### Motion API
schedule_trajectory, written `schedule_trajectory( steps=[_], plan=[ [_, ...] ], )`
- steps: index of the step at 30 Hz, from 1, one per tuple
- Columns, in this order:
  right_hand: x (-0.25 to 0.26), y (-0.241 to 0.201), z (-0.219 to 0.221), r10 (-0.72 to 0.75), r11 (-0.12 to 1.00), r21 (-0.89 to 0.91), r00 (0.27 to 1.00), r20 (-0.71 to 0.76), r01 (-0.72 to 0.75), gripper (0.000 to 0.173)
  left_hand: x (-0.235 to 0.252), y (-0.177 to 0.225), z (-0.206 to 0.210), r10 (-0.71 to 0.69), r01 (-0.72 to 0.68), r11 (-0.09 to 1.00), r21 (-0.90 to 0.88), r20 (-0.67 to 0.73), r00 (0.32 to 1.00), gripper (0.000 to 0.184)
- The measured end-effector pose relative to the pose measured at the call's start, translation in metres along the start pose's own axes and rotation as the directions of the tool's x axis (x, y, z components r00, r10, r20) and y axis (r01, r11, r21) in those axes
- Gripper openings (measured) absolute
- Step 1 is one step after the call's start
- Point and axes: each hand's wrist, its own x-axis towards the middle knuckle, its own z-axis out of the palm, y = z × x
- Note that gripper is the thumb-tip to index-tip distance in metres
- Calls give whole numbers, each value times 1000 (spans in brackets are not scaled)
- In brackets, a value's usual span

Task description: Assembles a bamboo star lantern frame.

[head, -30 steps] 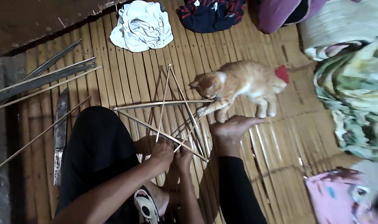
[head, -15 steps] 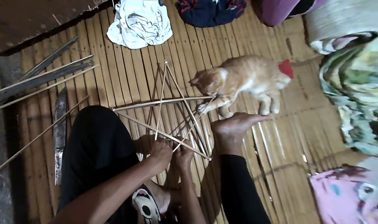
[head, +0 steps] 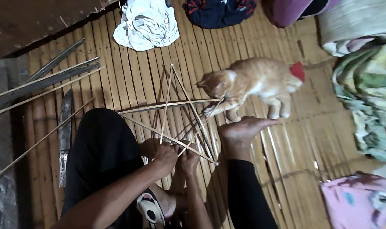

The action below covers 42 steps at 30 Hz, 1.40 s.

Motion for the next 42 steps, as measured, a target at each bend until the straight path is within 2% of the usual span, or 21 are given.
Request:
schedule_trajectory(
  steps=[3, 6, 13, 17, 19, 20, 22, 24, 26, 27, 29, 31, 34, 36, 40, 42],
  plan=[
    [4, 9, 2, -96, 993, 60, 991, -88, 101, 15, -1, 1, -1, -9, 8, 1000, 5, 11, 1000, 55],
    [3, 9, 1, -93, 990, 95, 991, -99, 103, 15, -1, 1, -2, -2, 2, 1000, 3, 12, 1000, 54],
    [0, 2, -4, 11, 998, -62, 999, 32, -9, 16, 1, 1, -1, -5, 5, 1000, 14, 23, 1000, 54],
    [-15, 12, 10, -129, 981, -144, 992, 10, 129, 16, 0, -3, 3, 35, -35, 999, -2, -44, 998, 50],
    [-32, -28, 7, 162, 975, -183, 962, 221, -123, 24, 1, -7, 11, 77, -77, 997, 0, -119, 990, 47],
    [-34, -34, 8, 222, 968, -170, 944, 243, -184, 25, 1, -10, 18, 111, -113, 994, -1, -189, 976, 44],
    [-34, -28, 13, 226, 970, -141, 947, 228, -198, 25, -5, -19, 37, 188, -195, 981, 24, -391, 901, 35],
    [-35, -31, 10, 221, 971, -142, 948, 231, -192, 26, -10, -32, 58, 226, -234, 970, 73, -638, 736, 23],
    [-35, -34, 9, 223, 969, -157, 945, 239, -189, 26, -22, -45, 67, 171, -252, 967, 23, -794, 583, 19],
    [-33, -29, 11, 216, 970, -166, 948, 235, -179, 26, -31, -51, 67, 123, -258, 966, -26, -830, 544, 19],
    [-32, -31, 12, 227, 965, -190, 941, 250, -182, 26, -47, -62, 64, 44, -251, 963, -102, -856, 515, 21],
    [-33, -37, 11, 230, 965, -186, 941, 249, -187, 25, -52, -70, 64, 27, -225, 969, -102, -862, 507, 21],
    [-35, -50, 8, 246, 961, -184, 939, 240, -205, 24, -48, -69, 69, 95, -193, 981, -7, -853, 514, 18],
    [-35, -53, 9, 254, 962, -161, 941, 225, -221, 23, -46, -68, 70, 84, -172, 985, -8, -849, 521, 22],
    [-32, -46, 13, 245, 965, -151, 941, 233, -214, 22, -48, -64, 64, 38, -81, 997, -18, -771, 635, 32],
    [-33, -50, 10, 247, 963, -171, 935, 255, -208, 23, -46, -63, 64, 33, -60, 998, -8, -758, 652, 32]
  ],
)
